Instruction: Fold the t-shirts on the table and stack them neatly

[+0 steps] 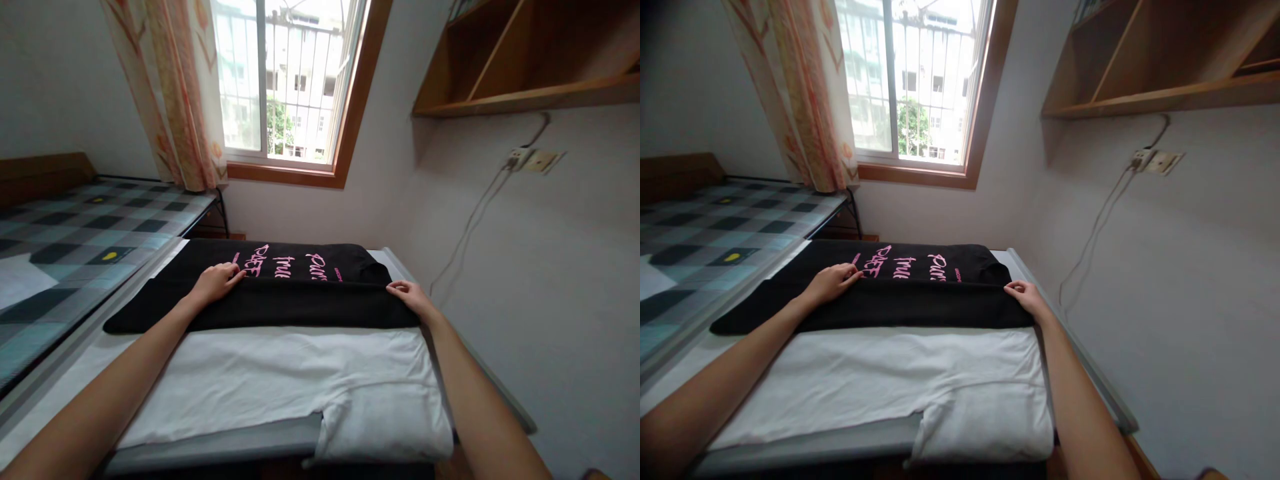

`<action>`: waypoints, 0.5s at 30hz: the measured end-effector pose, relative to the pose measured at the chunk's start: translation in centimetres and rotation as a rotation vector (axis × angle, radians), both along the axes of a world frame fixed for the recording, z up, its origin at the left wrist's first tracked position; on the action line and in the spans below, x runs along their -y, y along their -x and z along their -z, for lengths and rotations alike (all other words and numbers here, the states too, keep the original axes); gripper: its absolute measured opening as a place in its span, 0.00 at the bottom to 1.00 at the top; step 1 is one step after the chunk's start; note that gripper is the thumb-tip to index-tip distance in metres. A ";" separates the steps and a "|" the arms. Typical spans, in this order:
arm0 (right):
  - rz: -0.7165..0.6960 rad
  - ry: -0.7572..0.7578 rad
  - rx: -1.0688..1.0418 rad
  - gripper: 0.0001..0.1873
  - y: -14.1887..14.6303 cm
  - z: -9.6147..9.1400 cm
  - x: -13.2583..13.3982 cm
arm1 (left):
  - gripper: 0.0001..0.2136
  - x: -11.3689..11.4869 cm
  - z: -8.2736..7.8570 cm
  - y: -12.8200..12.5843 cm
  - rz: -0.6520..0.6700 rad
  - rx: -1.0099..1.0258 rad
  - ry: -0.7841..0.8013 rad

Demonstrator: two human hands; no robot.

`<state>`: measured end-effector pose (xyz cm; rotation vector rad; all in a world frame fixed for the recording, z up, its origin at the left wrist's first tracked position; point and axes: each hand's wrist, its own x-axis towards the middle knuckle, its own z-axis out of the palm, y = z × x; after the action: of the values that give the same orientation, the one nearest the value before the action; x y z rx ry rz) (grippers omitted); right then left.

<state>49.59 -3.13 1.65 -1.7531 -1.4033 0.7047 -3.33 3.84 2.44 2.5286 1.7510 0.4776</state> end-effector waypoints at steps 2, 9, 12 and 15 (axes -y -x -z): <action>-0.008 0.031 0.068 0.24 0.1 -0.1 -0.7 | 0.20 -0.1 0.0 1.2 -0.038 0.018 0.025; 0.084 -0.037 0.349 0.18 0.5 0.0 -0.5 | 0.19 0.9 0.1 4.5 0.054 -0.019 0.000; 0.037 0.019 0.236 0.19 0.4 -0.5 0.3 | 0.22 1.4 -0.6 6.7 -0.045 -0.112 0.032; -0.043 0.048 0.062 0.22 0.2 -1.3 0.8 | 0.25 0.9 -1.5 10.2 -0.259 -0.178 0.113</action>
<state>49.38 -3.89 2.95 -1.8001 -1.4805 0.7179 -13.48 2.91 3.89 2.3433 2.1155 0.1574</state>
